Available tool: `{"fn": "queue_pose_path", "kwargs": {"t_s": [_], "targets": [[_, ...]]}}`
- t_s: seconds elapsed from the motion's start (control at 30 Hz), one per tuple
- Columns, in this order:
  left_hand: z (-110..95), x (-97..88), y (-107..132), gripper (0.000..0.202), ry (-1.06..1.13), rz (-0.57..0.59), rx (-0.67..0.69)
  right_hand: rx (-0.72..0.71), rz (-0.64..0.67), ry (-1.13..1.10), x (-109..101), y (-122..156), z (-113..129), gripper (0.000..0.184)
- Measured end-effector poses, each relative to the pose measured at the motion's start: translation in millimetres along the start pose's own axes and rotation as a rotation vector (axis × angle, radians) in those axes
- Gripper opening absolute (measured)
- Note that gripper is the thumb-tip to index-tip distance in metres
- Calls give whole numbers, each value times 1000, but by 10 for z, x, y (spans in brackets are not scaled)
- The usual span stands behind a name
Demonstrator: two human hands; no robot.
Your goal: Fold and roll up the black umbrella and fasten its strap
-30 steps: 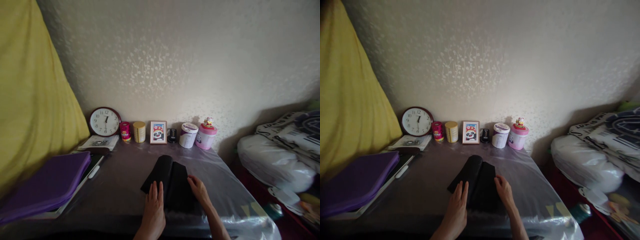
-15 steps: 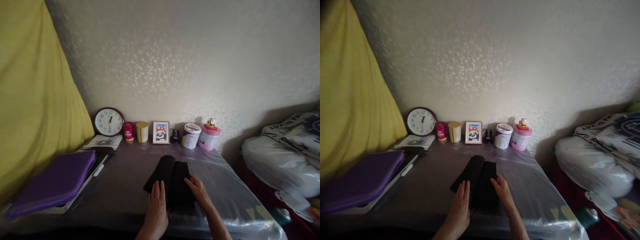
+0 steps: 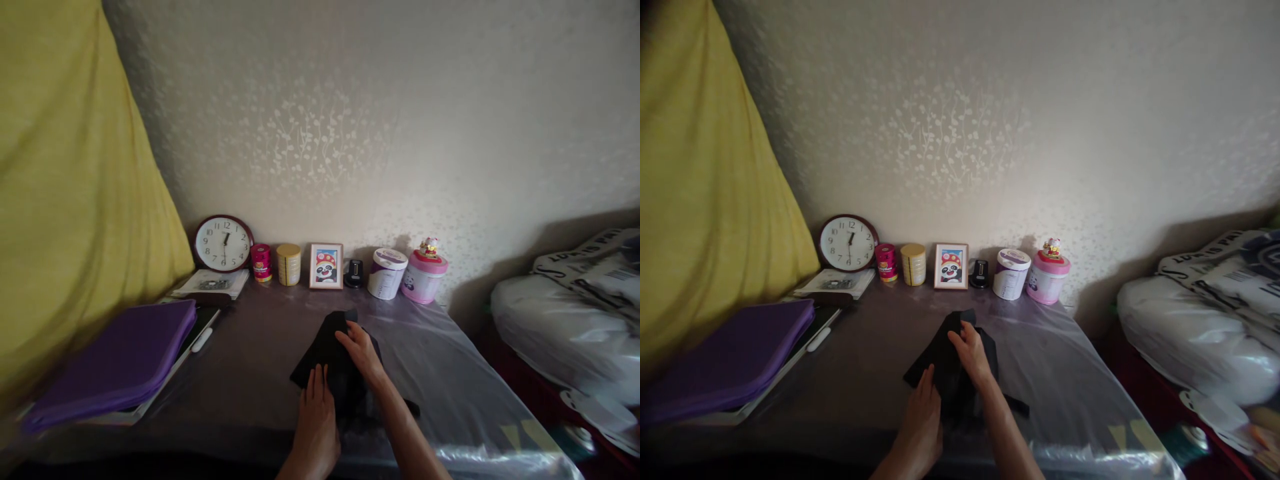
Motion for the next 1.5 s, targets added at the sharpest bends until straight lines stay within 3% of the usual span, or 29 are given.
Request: {"fn": "queue_pose_path", "kwargs": {"t_s": [0.2, 0.37, 0.5, 0.6, 0.7, 0.8, 0.9, 1.0, 1.13, 1.23, 1.33, 1.5], "targets": [[54, 11, -3, 72, 23, -51, 22, 79, 139, 142, 270, -82, 12, 48], [160, 91, 3, 67, 15, -85, 48, 78, 179, 358, 354, -93, -27, 45], [251, 111, 67, 57, 90, -334, 145, 53, 172, 397, 366, -97, -66, 43], [186, -61, 153, 48, 115, -537, 201, 43, 162, 375, 357, -93, -72, 42], [4, -256, 162, 33, 111, -476, 308, 24, 175, 357, 348, -86, -60, 42], [-119, -310, 90, 35, 65, -375, 419, -7, 196, 307, 342, -84, -48, 40], [-97, -168, -6, 51, -69, -332, 455, -34, 244, 191, 328, -48, -32, 36], [2, 21, -65, 58, -143, -332, 364, -150, 298, 100, 286, 81, 13, 29], [52, 142, -69, 53, -178, -343, 341, -440, 71, 274, 147, 337, 13, 25], [44, 139, -66, 54, -213, -369, 340, -524, -44, 408, 119, 416, -118, 27], [26, 127, -66, 59, -245, -369, 324, -493, -88, 519, 152, 274, -275, 30], [5, 131, -51, 67, -263, -355, 285, -378, -96, 627, 137, -187, -407, 36]]}}
Point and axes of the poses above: each hand's wrist, its own y-axis away from the middle knuckle, its own x-axis out of the palm, z = x × y, the point moved 3 cm from there along -y, towards the middle knuckle, and after that the axes turned 10 degrees about y, right-handed, at the moved point
